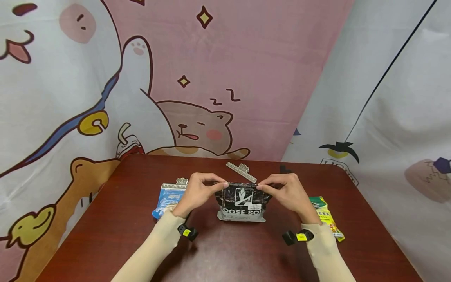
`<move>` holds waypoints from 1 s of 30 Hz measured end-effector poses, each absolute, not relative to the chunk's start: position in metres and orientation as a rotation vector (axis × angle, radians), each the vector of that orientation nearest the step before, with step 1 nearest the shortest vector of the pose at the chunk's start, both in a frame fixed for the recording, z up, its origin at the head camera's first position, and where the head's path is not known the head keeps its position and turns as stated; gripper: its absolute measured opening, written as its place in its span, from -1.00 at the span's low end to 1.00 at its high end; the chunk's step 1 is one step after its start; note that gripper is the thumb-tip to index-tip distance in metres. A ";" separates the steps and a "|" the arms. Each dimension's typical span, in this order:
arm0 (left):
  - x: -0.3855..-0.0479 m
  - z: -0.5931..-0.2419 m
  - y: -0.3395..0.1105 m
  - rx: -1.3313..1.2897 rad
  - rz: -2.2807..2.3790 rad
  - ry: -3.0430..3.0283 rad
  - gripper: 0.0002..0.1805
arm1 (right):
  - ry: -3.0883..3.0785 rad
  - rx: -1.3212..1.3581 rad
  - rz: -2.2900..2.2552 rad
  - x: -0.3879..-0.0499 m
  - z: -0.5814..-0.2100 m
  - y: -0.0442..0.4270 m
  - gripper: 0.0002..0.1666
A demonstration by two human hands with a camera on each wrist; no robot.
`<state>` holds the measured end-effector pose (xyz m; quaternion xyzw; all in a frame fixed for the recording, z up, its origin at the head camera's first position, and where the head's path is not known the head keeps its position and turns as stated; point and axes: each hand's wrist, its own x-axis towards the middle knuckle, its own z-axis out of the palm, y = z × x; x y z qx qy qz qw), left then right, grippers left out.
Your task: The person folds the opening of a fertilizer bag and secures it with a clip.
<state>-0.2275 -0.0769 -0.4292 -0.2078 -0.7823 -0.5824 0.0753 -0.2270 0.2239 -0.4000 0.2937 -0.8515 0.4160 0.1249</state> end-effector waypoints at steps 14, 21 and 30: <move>-0.226 -0.442 -0.082 -0.498 -1.869 -2.249 -0.86 | -2.454 0.834 1.218 -0.227 -0.403 0.229 -0.94; -0.223 -0.442 -0.082 -0.510 -1.884 -2.221 -0.86 | -2.451 0.788 1.234 -0.224 -0.404 0.227 -0.92; -0.222 -0.447 -0.085 -0.532 -1.911 -2.218 -0.85 | -2.464 0.751 1.284 -0.216 -0.405 0.233 -0.89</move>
